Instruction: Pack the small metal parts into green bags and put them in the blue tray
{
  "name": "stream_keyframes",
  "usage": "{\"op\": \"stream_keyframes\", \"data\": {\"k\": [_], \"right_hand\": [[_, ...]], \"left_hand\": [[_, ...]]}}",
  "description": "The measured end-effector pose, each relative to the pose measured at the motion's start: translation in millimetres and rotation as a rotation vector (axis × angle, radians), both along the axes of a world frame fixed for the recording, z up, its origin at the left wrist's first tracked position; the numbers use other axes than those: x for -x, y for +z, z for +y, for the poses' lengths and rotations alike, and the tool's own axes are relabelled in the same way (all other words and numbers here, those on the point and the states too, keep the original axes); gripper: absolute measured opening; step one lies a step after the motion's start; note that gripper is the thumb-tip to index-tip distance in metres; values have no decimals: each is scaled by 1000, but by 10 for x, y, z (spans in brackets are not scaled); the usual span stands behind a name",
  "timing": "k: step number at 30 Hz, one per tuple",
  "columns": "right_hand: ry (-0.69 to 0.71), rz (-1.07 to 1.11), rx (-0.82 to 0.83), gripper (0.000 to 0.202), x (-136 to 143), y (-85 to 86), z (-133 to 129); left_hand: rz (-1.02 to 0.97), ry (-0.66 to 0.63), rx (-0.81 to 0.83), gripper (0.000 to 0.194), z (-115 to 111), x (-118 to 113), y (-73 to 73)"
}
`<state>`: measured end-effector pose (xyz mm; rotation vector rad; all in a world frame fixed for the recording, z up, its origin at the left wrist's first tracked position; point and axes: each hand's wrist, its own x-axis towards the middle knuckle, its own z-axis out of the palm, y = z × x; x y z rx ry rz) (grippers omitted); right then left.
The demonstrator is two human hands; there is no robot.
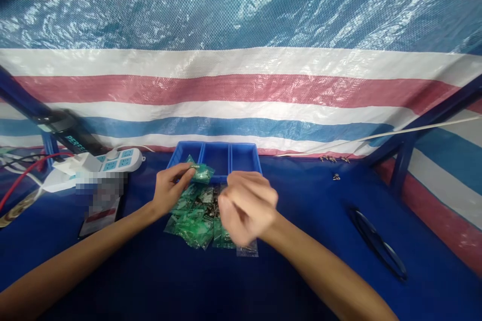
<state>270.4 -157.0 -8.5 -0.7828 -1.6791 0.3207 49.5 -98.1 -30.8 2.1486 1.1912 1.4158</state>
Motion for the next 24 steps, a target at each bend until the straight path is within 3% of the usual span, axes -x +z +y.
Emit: {"op": "stream_keyframes", "data": {"k": [3,5,9,13,15,21,24], "right_hand": [[-29,-88,-79,41,140,-138,268],[11,-71,22,40,226,-281,406],[172,227,274,31,318,-477,526],[264,478,351,7,314,-536,545],[232,436,337,5,299,-568,535],[57,14,107,10,292,-659,471],[17,-16,43,11,296,-669,468]], "left_hand": [[-183,-45,77,18,16,-20,-193],[-245,-55,118,18,35,-26,-297],[-298,-24,156,20,65,-25,-394],[-311,-30,167,21,74,-32,-418],[-324,-39,181,20,74,-33,-428],[-312,-101,191,21,73,-23,-433],[-314,-104,189,21,72,-22,-421]]}}
